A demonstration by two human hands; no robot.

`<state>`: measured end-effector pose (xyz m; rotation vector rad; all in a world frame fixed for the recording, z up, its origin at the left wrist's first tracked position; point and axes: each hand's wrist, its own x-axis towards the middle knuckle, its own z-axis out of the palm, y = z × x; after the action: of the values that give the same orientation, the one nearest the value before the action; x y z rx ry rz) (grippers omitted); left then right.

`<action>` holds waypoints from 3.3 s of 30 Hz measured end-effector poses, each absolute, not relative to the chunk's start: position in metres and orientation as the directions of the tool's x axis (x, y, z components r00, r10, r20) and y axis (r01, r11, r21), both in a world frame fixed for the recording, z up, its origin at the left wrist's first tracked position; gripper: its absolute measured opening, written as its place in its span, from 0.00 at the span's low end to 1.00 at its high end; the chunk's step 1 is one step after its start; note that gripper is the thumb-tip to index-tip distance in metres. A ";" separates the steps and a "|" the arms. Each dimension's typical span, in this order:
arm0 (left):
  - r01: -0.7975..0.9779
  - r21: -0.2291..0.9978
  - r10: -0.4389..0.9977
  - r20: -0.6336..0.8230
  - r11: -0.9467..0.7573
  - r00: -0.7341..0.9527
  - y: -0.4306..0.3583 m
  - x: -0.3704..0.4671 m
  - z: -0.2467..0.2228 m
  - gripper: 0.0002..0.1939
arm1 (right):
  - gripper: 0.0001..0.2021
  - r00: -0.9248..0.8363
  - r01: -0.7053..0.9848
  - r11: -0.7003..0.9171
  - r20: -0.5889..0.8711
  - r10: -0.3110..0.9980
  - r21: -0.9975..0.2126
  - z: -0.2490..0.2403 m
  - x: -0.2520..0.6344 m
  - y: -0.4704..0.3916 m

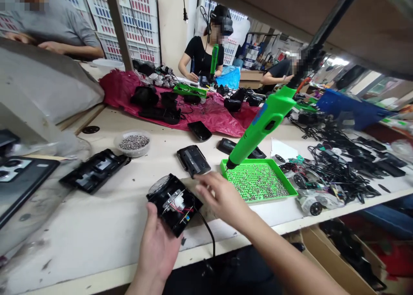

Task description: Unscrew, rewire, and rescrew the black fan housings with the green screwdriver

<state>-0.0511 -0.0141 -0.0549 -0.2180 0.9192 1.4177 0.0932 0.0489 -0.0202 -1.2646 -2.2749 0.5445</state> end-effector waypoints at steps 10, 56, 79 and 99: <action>-0.910 0.367 0.776 -0.625 0.192 -0.088 -0.014 -0.051 -0.057 0.26 | 0.36 -0.338 0.873 0.339 0.068 0.939 -0.350 -0.053 0.081 0.119; -0.774 0.614 0.928 -0.361 0.158 -0.097 -0.029 -0.038 -0.069 0.50 | 0.37 -0.534 0.705 0.668 0.440 0.722 -0.239 -0.055 0.102 -0.016; -0.559 0.777 0.866 -0.462 0.291 -0.191 -0.019 -0.030 -0.052 0.50 | 0.39 -0.447 0.708 0.599 0.419 0.790 -0.373 -0.055 0.106 -0.018; -0.549 0.742 0.819 -0.549 0.384 -0.168 -0.008 -0.032 -0.042 0.33 | 0.40 -0.489 0.687 0.576 0.305 0.818 -0.443 -0.049 0.105 -0.016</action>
<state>-0.0317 -0.0078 -0.0422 0.2857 1.2364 1.2366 0.1052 -0.0163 -0.0486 -1.2033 -2.3249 0.3594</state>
